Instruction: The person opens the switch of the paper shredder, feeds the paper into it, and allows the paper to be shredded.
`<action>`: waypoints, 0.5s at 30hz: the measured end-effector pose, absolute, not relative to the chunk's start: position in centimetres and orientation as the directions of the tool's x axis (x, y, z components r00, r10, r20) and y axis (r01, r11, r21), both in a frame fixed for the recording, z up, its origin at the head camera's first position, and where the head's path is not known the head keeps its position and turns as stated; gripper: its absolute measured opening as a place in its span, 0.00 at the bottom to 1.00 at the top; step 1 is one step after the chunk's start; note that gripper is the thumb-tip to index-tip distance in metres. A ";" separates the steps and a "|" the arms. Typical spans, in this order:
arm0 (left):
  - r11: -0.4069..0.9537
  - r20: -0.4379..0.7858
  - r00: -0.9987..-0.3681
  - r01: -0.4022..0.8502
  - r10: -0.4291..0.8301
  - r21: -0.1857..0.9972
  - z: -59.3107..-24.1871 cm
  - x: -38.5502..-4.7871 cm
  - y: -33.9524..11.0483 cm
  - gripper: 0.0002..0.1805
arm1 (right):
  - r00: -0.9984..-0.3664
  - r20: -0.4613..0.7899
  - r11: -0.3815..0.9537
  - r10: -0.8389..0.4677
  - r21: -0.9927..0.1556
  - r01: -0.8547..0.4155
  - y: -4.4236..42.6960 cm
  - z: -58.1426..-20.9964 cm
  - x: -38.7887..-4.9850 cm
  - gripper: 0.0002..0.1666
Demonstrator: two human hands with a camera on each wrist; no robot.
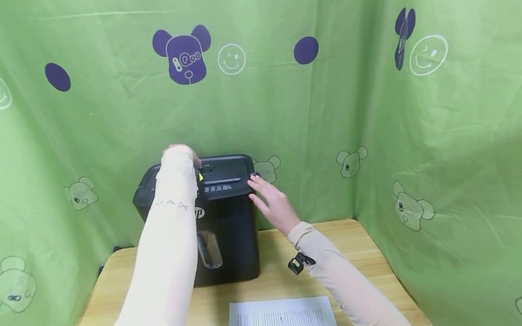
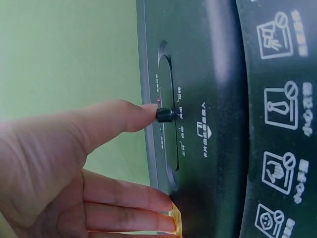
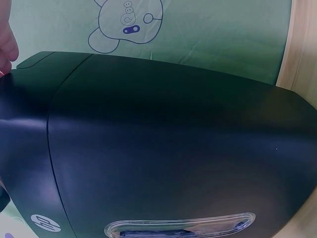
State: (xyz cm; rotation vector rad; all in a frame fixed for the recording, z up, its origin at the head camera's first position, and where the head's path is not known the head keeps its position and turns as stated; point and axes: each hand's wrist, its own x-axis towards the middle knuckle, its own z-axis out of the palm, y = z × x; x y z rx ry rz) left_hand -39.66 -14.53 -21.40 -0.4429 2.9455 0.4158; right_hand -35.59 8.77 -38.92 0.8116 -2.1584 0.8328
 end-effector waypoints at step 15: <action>0.897 -0.220 -0.935 -0.336 -0.279 0.289 -21.0 -39.7 -14.3 0.42 | -0.572 0.759 0.602 -0.310 -0.309 -0.736 8.9 -38.9 -35.6 0.23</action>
